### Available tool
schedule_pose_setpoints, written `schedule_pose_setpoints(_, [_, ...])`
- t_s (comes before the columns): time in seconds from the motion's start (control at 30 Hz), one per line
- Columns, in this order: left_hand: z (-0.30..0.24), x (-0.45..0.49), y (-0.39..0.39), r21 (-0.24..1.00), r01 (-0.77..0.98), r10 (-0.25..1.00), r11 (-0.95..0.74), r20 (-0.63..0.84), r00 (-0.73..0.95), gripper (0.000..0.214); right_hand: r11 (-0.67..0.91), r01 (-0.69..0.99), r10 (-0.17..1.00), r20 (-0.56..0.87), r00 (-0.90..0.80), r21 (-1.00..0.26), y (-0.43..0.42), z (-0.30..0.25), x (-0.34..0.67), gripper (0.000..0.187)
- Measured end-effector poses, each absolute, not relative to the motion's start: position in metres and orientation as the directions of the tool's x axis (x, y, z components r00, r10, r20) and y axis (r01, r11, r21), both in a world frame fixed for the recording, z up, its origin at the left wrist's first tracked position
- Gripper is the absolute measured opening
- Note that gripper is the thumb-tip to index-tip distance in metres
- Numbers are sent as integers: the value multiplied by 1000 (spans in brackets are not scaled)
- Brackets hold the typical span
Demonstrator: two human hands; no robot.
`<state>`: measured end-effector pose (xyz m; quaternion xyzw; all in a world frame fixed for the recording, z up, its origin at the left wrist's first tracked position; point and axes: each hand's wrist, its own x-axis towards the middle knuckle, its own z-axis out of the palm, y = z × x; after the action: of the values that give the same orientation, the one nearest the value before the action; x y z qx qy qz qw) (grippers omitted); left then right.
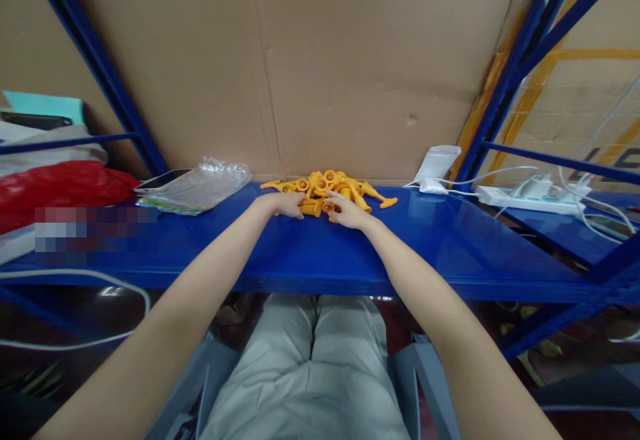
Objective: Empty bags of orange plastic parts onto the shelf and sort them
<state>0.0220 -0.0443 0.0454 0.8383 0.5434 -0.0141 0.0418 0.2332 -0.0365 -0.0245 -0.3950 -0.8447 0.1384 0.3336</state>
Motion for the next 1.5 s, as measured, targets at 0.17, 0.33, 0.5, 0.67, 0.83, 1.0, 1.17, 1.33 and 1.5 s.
schedule_pose_setpoints(0.17, [27,23,-53,64,940,938,-336,114,328,43,680,580,730,494,-473,-449,-30,-33,229,41])
schedule_pose_setpoints(0.33, [16,13,-43,155,913,910,-377,245,334,29,670,618,732,506,-457,-411,-30,-34,224,42])
schedule_pose_setpoints(0.5, [17,13,-41,228,896,877,-382,395,273,29,677,658,711,526,-467,-331,-35,-31,221,41])
schedule_pose_setpoints(0.67, [23,20,-48,215,829,784,-515,510,355,20,581,774,717,606,-343,-250,-47,-20,218,47])
schedule_pose_setpoints(0.83, [22,25,-53,155,789,708,-595,565,424,20,597,711,669,720,-186,-371,-51,-14,216,58])
schedule_pose_setpoints(1.0, [22,27,-56,82,786,645,-612,627,437,22,672,601,645,741,-186,-433,-50,-12,218,42])
schedule_pose_setpoints(1.17, [19,25,-49,143,816,616,-559,731,294,19,706,578,585,797,-150,-409,-51,-6,219,37])
schedule_pose_setpoints(1.33, [14,20,-37,275,752,639,-599,730,243,34,729,586,539,824,-175,-353,-50,-2,221,34])
schedule_pose_setpoints(1.5, [15,20,-35,329,694,641,-640,727,246,36,685,632,582,794,-177,-362,-49,-1,228,32])
